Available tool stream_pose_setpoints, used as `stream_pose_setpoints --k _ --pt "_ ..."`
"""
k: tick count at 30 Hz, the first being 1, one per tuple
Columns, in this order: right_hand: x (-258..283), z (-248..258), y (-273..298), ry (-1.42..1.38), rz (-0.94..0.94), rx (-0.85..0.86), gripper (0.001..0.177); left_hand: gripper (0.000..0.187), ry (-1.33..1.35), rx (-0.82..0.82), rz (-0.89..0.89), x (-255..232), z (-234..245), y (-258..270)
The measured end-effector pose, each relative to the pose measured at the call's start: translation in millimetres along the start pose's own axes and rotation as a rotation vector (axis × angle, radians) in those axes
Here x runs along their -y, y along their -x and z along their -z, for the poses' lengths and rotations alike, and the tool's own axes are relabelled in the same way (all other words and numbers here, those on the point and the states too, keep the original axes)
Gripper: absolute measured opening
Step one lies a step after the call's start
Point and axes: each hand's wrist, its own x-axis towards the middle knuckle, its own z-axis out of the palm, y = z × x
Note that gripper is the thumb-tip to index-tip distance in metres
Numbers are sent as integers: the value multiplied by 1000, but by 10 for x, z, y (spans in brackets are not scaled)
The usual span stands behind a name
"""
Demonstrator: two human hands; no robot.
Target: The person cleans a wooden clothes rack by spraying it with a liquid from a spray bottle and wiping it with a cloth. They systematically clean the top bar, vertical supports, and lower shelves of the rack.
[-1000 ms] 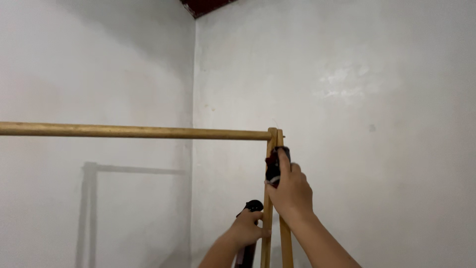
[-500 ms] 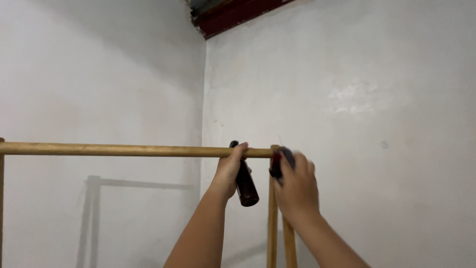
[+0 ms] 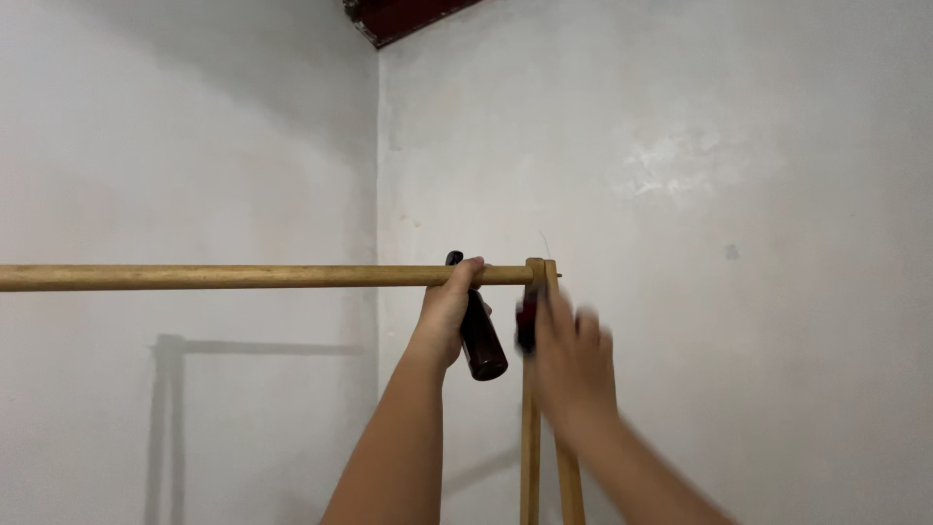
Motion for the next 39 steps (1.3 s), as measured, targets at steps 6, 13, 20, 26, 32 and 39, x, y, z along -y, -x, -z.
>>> stream_pose_setpoints --k 6,13,20,26,32,39 --pt "-74 140 -442 85 1 232 65 48 18 -5 3 87 21 -114" --pt "-225 -193 520 59 193 356 64 49 13 -36 1 88 -4 -160" --pt "-97 394 -625 -150 -18 -44 59 49 28 9 5 66 -22 -45" --pt "-205 -23 -411 -401 -140 85 64 46 56 -20 -21 120 -41 -91" --pt "-682 -1042 1208 -423 295 -175 82 44 -20 -134 41 64 -144 -25" --pt "-418 -202 229 -521 -3 104 96 43 -22 -142 35 -28 -199 105"
